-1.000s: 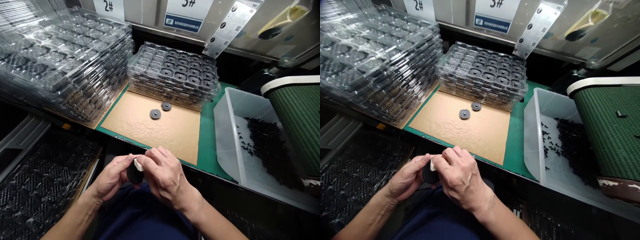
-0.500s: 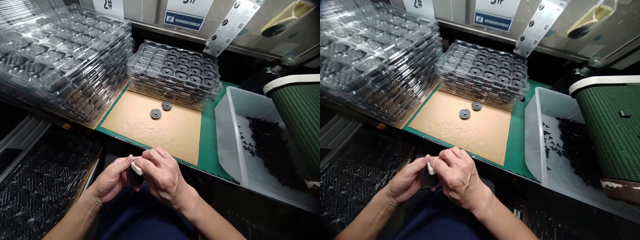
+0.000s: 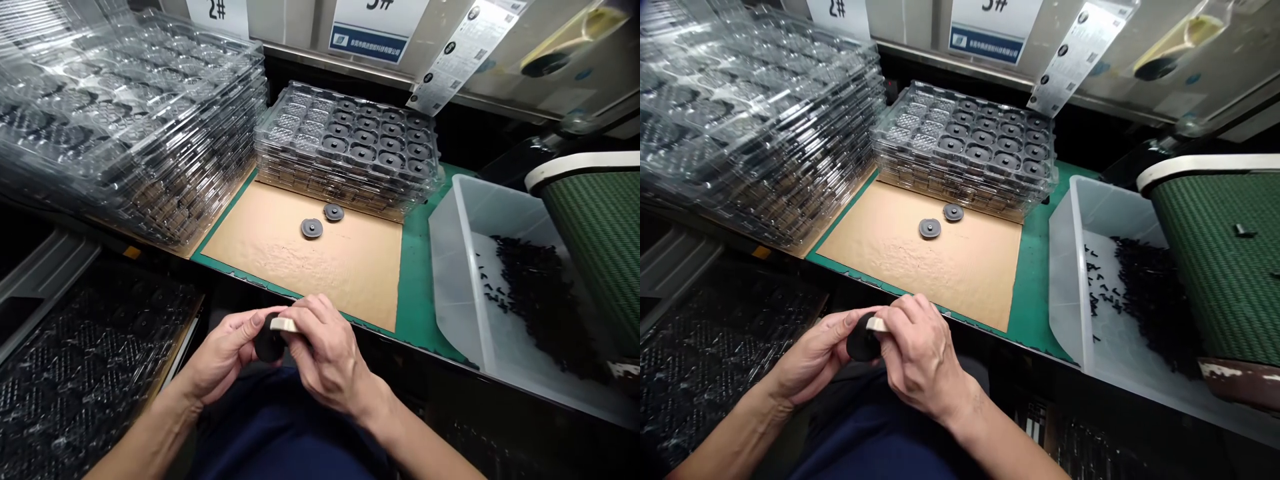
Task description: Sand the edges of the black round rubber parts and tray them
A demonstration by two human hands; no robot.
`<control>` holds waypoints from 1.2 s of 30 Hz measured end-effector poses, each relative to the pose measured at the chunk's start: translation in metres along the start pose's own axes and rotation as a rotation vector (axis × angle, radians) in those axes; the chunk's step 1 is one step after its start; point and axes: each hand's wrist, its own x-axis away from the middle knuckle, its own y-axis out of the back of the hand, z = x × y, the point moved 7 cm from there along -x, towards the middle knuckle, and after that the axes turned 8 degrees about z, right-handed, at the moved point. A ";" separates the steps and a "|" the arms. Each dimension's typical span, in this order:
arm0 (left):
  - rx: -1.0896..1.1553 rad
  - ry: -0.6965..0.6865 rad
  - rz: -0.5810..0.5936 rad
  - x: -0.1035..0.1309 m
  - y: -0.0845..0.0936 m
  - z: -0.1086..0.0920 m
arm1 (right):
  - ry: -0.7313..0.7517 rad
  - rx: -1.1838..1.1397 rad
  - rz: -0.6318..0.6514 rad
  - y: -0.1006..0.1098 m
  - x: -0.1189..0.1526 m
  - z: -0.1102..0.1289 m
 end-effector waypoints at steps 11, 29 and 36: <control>0.135 -0.283 -0.149 0.002 0.001 -0.006 | -0.315 -0.203 -0.047 -0.006 0.003 -0.022; 0.104 0.112 0.036 0.005 0.005 0.025 | 0.167 0.156 0.159 -0.004 -0.002 0.008; 0.258 -0.004 0.043 -0.001 0.001 0.016 | 0.128 0.106 0.038 0.003 0.000 0.004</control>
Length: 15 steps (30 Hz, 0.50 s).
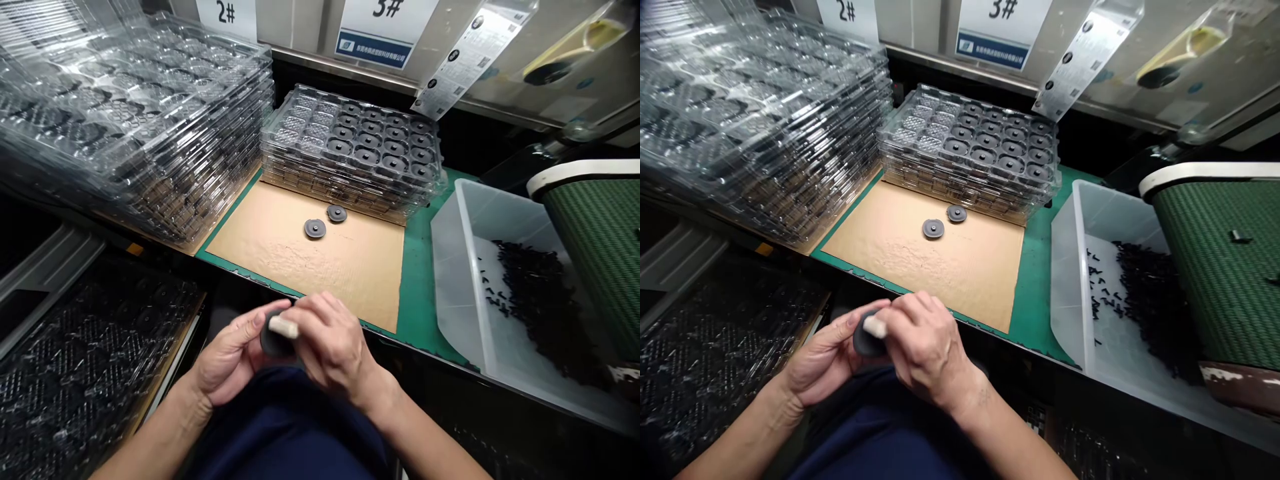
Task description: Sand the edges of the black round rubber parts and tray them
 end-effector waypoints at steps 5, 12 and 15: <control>-0.132 -0.307 -0.095 -0.006 0.006 -0.020 | -0.458 -0.290 -0.041 -0.020 0.012 -0.027; -0.326 -0.452 -0.107 0.000 0.000 -0.032 | -0.333 -0.226 -0.123 -0.004 -0.007 0.000; -0.345 -0.501 -0.120 0.004 -0.002 -0.042 | -0.286 -0.135 -0.115 0.000 -0.007 0.000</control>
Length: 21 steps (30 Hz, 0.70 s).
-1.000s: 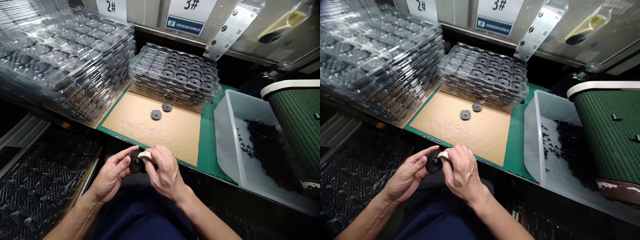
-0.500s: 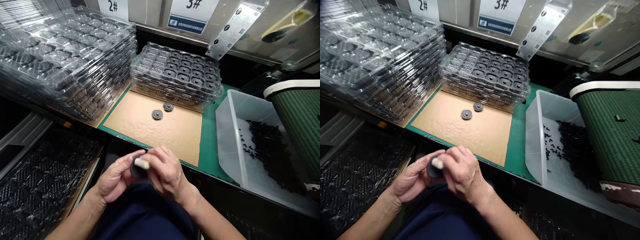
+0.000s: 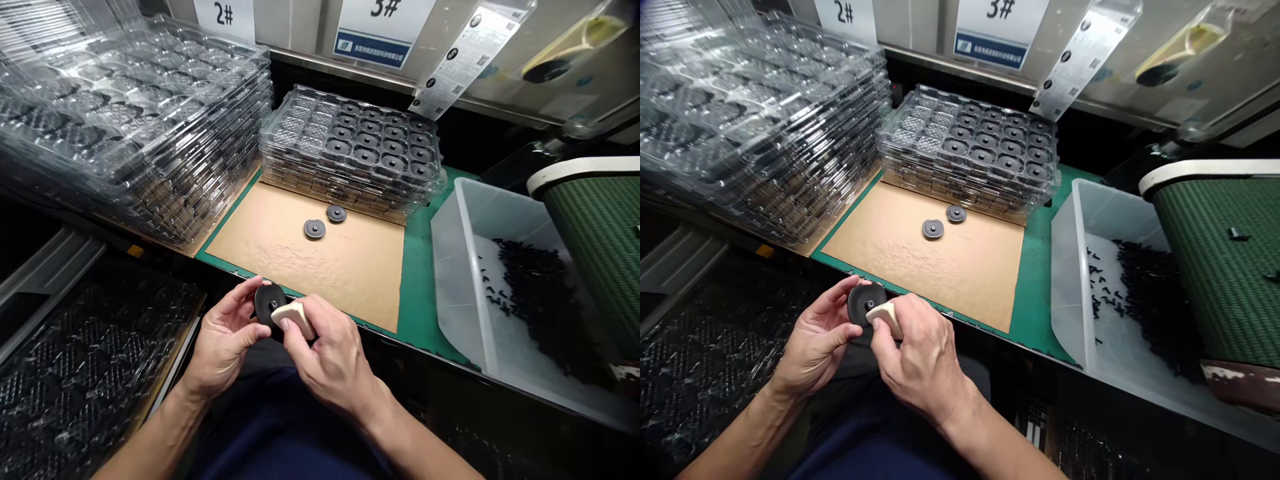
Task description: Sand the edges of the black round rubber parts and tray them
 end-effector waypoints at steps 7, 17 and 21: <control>0.069 0.117 0.046 0.001 -0.002 0.005 | 0.045 0.170 -0.043 0.007 -0.006 -0.016; 0.146 0.171 0.078 0.003 -0.012 0.007 | -0.271 -0.463 0.063 -0.003 0.008 -0.064; 0.118 0.228 0.086 0.002 -0.019 0.014 | -0.259 -0.637 0.211 -0.028 0.017 -0.050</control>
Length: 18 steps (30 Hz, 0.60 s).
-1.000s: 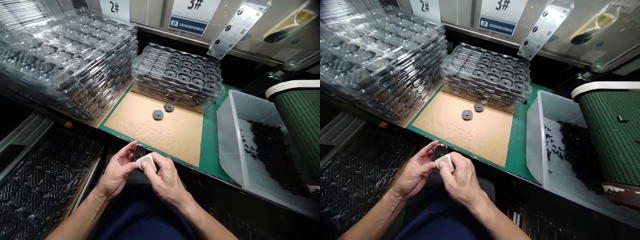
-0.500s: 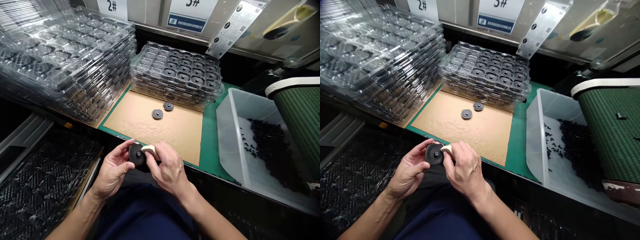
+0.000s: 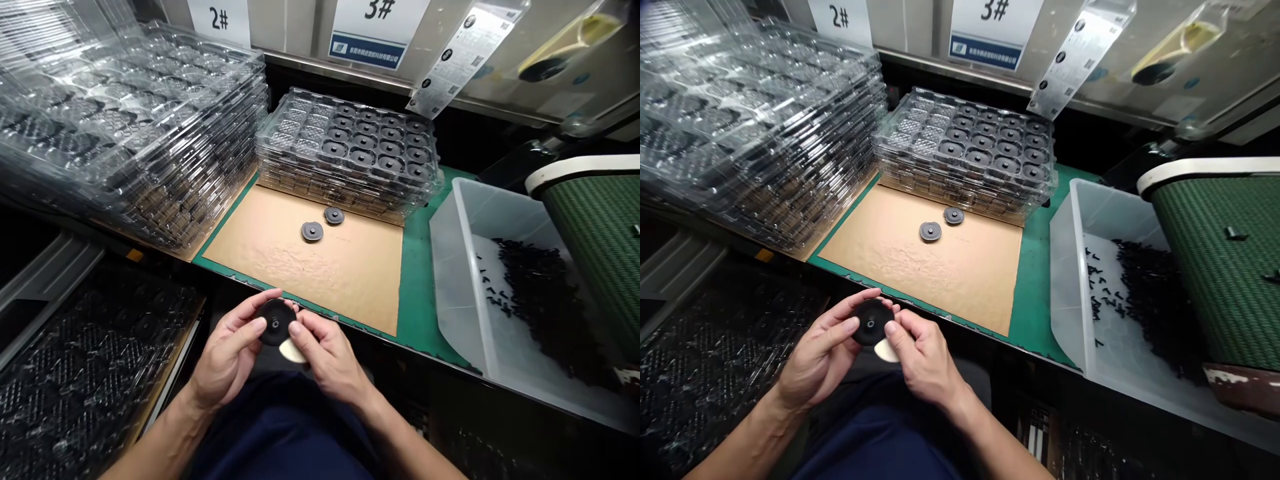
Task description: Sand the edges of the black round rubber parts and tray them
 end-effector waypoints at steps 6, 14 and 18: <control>0.025 0.057 -0.090 -0.006 -0.004 0.011 | 0.090 -0.051 -0.127 -0.004 0.002 0.006; -0.143 0.022 -0.057 -0.005 -0.005 0.016 | 0.145 0.037 -0.130 -0.004 0.005 0.010; -0.240 0.011 -0.188 -0.012 0.003 0.016 | 0.189 0.186 -0.112 -0.014 0.008 -0.004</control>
